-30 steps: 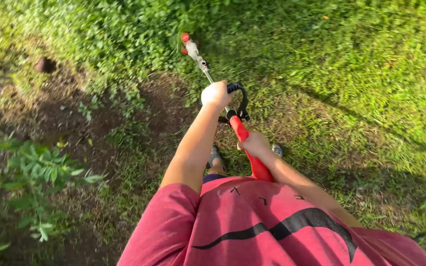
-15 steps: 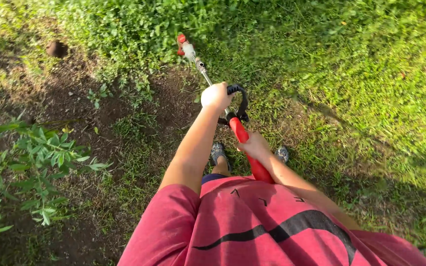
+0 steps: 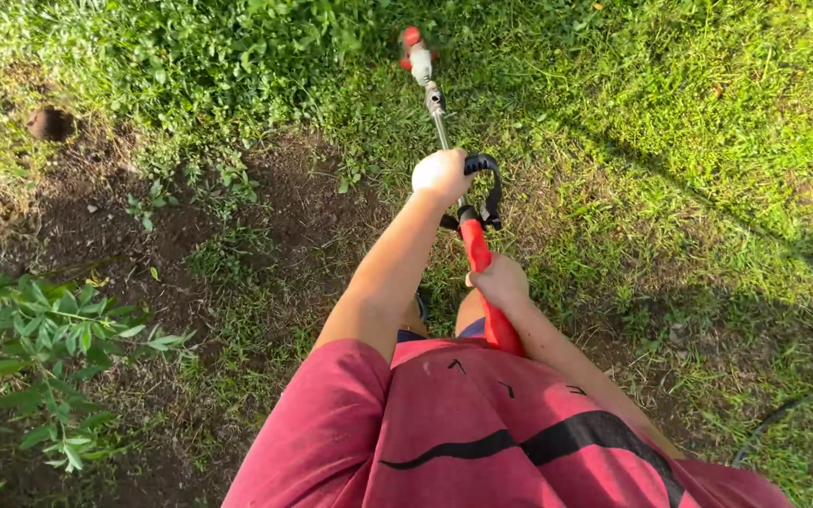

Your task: Use an electric or gas-powered string trimmer to clear grass and weeds from a backyard area.

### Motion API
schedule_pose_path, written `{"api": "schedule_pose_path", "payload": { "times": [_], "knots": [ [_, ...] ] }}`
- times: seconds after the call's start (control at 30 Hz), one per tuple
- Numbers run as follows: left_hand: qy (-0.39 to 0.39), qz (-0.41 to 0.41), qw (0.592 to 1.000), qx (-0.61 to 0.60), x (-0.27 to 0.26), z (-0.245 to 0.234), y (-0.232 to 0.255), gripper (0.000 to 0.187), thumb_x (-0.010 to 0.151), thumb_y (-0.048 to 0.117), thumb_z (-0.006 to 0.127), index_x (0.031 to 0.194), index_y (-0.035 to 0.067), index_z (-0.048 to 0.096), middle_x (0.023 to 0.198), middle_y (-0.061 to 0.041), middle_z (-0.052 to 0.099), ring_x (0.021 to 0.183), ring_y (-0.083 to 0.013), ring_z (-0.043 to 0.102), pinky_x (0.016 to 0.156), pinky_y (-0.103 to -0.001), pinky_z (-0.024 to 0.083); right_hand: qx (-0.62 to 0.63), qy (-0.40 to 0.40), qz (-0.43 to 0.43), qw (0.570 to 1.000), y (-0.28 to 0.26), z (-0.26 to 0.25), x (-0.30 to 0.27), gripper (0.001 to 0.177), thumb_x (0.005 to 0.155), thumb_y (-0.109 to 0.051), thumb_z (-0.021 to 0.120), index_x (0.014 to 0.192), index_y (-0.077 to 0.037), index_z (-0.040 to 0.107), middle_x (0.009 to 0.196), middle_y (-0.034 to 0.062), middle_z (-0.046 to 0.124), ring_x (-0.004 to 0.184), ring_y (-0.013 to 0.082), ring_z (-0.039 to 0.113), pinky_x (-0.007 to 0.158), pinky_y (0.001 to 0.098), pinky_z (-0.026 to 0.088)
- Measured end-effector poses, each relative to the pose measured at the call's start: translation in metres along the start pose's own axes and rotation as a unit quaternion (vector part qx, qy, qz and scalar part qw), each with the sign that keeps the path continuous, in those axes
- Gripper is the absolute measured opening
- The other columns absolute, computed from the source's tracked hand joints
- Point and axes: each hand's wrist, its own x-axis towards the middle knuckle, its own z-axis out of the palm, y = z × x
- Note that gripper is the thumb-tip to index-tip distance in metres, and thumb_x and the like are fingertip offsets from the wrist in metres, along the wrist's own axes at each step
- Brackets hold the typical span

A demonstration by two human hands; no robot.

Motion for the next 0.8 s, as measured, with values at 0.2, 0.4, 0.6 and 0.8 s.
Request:
{"api": "schedule_pose_path", "payload": {
  "times": [0.2, 0.4, 0.6, 0.8],
  "knots": [
    [-0.002, -0.041, 0.999, -0.007, -0.022, 0.009, 0.025, 0.032, 0.084, 0.039, 0.075, 0.106, 0.016, 0.072, 0.094, -0.013, 0.076, 0.088, -0.0343, 0.074, 0.078, -0.048, 0.059, 0.007, -0.025, -0.014, 1.000, 0.031, -0.008, -0.010, 0.049, 0.063, -0.039, 0.080, 0.098, -0.005, 0.074, 0.093, 0.0219, 0.075, 0.089, 0.0395, 0.074, 0.083, 0.0473, 0.057],
    [-0.018, -0.150, 0.988, 0.001, -0.067, 0.019, 0.031, 0.037, 0.089, 0.046, 0.073, 0.104, 0.013, 0.072, 0.096, -0.013, 0.076, 0.087, -0.0324, 0.075, 0.079, -0.046, 0.060, 0.041, -0.082, -0.085, 0.992, 0.063, -0.005, -0.022, 0.041, 0.063, -0.036, 0.078, 0.091, -0.007, 0.074, 0.084, 0.0185, 0.076, 0.081, 0.0353, 0.076, 0.077, 0.0447, 0.058],
    [0.042, -0.177, 0.983, 0.015, -0.113, 0.039, 0.018, 0.037, 0.086, 0.045, 0.074, 0.106, 0.014, 0.072, 0.096, -0.012, 0.076, 0.088, -0.0331, 0.074, 0.078, -0.047, 0.060, -0.024, -0.140, -0.097, 0.985, 0.070, -0.003, -0.037, 0.039, 0.064, -0.037, 0.079, 0.091, -0.009, 0.073, 0.081, 0.0152, 0.076, 0.078, 0.0332, 0.076, 0.075, 0.0440, 0.058],
    [0.059, -0.204, 0.977, -0.009, -0.138, 0.039, 0.030, 0.037, 0.087, 0.050, 0.072, 0.106, 0.018, 0.073, 0.095, -0.008, 0.076, 0.089, -0.0304, 0.074, 0.080, -0.045, 0.059, -0.028, -0.126, -0.137, 0.982, 0.089, 0.000, -0.040, 0.043, 0.063, -0.039, 0.083, 0.093, -0.009, 0.074, 0.083, 0.0159, 0.075, 0.079, 0.0332, 0.074, 0.077, 0.0434, 0.057]
  ]
}}
